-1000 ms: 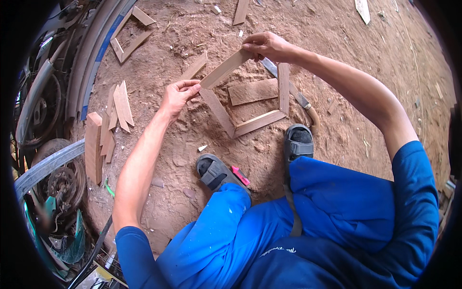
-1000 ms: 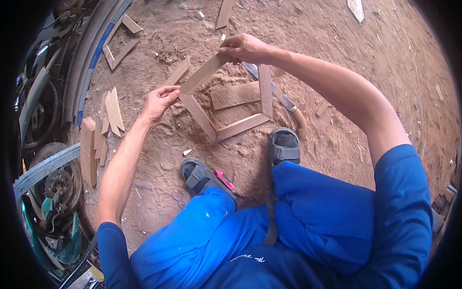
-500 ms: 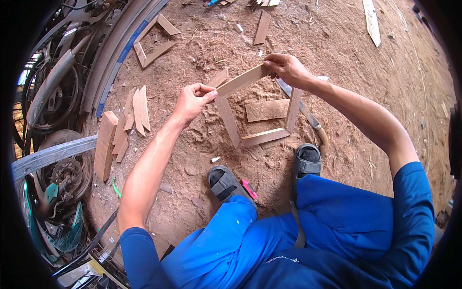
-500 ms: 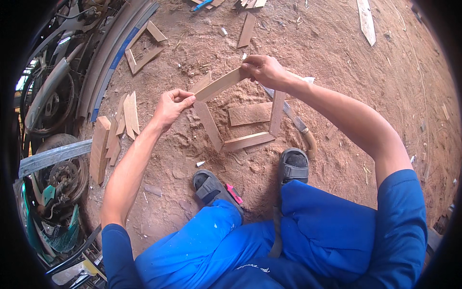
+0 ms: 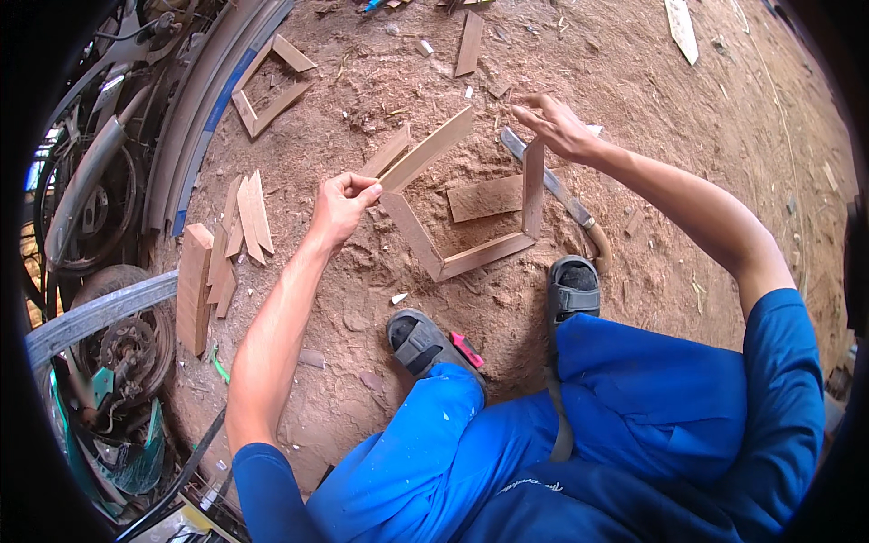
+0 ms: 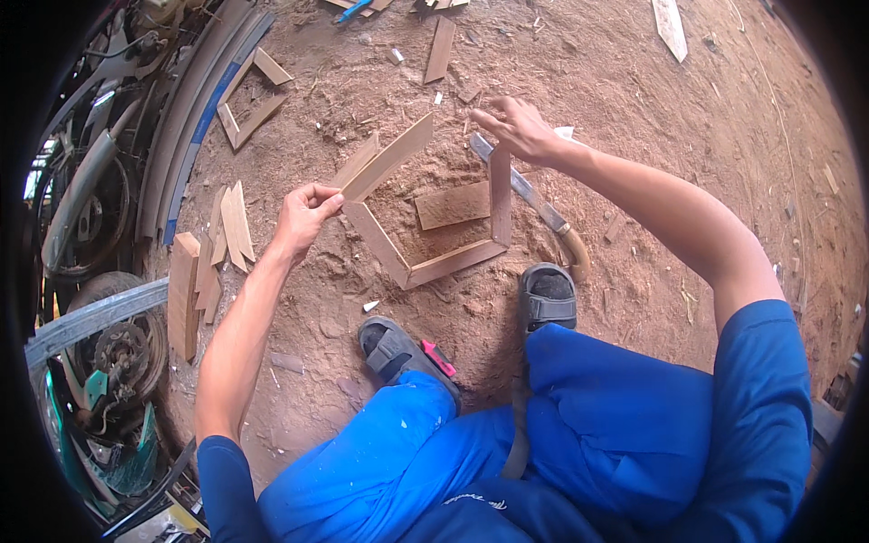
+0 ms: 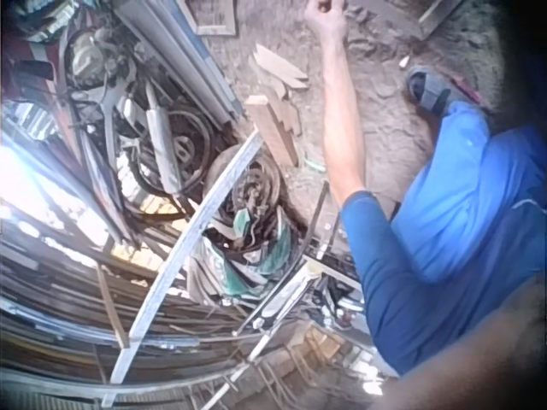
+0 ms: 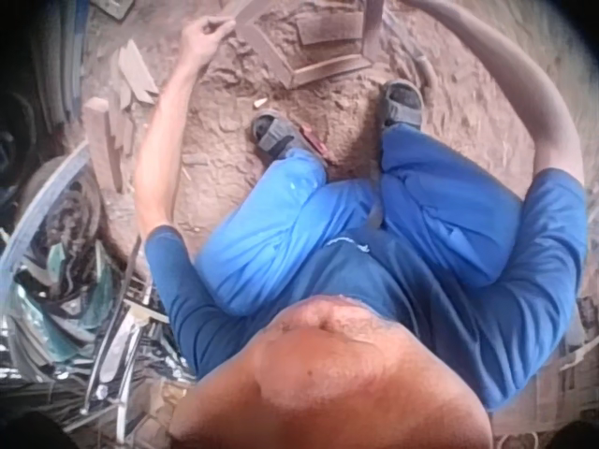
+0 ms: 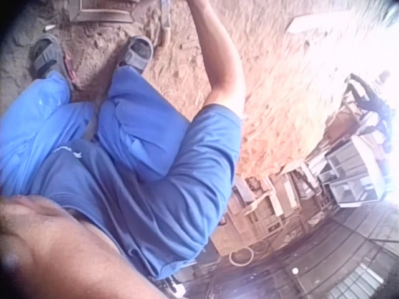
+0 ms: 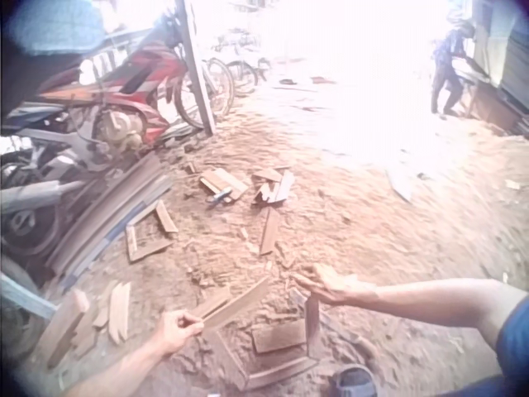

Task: The person assembles a pentagonal frame from wood pieces on the ground, applying adhesive to the joints and marking them with a pen.

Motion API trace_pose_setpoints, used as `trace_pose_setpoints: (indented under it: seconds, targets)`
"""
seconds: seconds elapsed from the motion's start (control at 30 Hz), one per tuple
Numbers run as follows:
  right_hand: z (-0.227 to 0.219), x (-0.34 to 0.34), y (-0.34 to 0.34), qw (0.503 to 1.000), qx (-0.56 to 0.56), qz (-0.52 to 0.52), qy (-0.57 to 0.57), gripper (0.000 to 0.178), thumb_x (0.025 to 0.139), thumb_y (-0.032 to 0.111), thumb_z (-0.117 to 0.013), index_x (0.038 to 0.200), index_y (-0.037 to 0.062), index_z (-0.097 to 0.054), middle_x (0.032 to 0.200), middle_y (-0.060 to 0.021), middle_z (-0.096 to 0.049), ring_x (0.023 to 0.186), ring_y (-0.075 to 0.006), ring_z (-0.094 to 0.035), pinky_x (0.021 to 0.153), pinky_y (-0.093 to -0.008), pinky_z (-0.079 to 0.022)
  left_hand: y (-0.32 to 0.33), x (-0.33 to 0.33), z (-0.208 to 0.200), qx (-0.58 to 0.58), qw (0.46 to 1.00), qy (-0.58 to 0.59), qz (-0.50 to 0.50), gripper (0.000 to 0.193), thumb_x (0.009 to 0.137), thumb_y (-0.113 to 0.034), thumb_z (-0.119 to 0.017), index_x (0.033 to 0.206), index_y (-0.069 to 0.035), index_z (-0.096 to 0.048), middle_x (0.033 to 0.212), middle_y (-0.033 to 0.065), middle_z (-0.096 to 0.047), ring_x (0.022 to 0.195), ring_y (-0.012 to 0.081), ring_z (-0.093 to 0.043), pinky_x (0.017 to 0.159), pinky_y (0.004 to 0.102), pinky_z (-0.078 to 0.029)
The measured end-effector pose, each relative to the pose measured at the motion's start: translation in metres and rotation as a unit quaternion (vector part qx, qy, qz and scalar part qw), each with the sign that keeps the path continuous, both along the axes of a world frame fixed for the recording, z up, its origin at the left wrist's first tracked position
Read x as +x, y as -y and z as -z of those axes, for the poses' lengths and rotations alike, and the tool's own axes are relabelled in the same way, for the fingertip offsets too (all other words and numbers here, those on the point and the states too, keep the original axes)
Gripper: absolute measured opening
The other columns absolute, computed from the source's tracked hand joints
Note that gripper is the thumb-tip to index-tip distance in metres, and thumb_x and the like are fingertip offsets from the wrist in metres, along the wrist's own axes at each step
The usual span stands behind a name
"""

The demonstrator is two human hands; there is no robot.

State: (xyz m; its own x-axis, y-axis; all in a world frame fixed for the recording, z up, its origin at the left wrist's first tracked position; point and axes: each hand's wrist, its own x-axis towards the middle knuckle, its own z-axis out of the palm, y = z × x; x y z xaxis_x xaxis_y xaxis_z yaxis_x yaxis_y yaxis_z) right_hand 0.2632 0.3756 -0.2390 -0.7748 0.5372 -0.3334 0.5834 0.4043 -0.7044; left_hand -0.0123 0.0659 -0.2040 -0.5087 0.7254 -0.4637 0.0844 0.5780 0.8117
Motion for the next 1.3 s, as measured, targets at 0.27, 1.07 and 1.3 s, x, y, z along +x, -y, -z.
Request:
trace_pose_setpoints:
  seconds: [0.27,1.07,1.3]
  targets:
    - [0.029,0.039,0.029,0.934,-0.339,0.109,0.014,0.060,0.101,0.039,-0.071,0.137,-0.0044,-0.053,0.131,-0.0205,-0.063,0.117,-0.0266,-0.066,0.101,-0.0419,-0.058,0.022,-0.006,0.026,0.011,0.997,0.058,-0.049,0.019,0.097,-0.008,-0.077,0.113,0.001,-0.073,0.096,0.0069,-0.077,0.082,0.0104,-0.071,0.076,0.0255,-0.058]
    - [0.036,-0.069,0.041,0.991,-0.041,-0.127,0.010,0.069,0.092,0.018,-0.074,0.155,0.0059,-0.047,0.135,-0.0219,-0.051,0.121,-0.0341,-0.059,0.103,-0.0417,-0.053,0.122,0.034,0.099,0.062,0.899,0.337,-0.271,0.020,0.098,-0.001,-0.071,0.117,0.002,-0.064,0.111,0.0110,-0.071,0.102,0.0196,-0.071,0.096,0.0315,-0.062]
    - [0.041,-0.070,0.054,0.986,0.068,-0.152,-0.017,0.054,0.090,0.000,-0.061,0.141,-0.0079,-0.048,0.131,-0.0292,-0.048,0.122,-0.0435,-0.055,0.105,-0.0496,-0.050,0.124,0.038,0.107,0.048,0.897,0.335,-0.284,0.021,0.098,0.001,-0.071,0.117,0.002,-0.062,0.112,0.0110,-0.070,0.102,0.0202,-0.071,0.096,0.0323,-0.062]
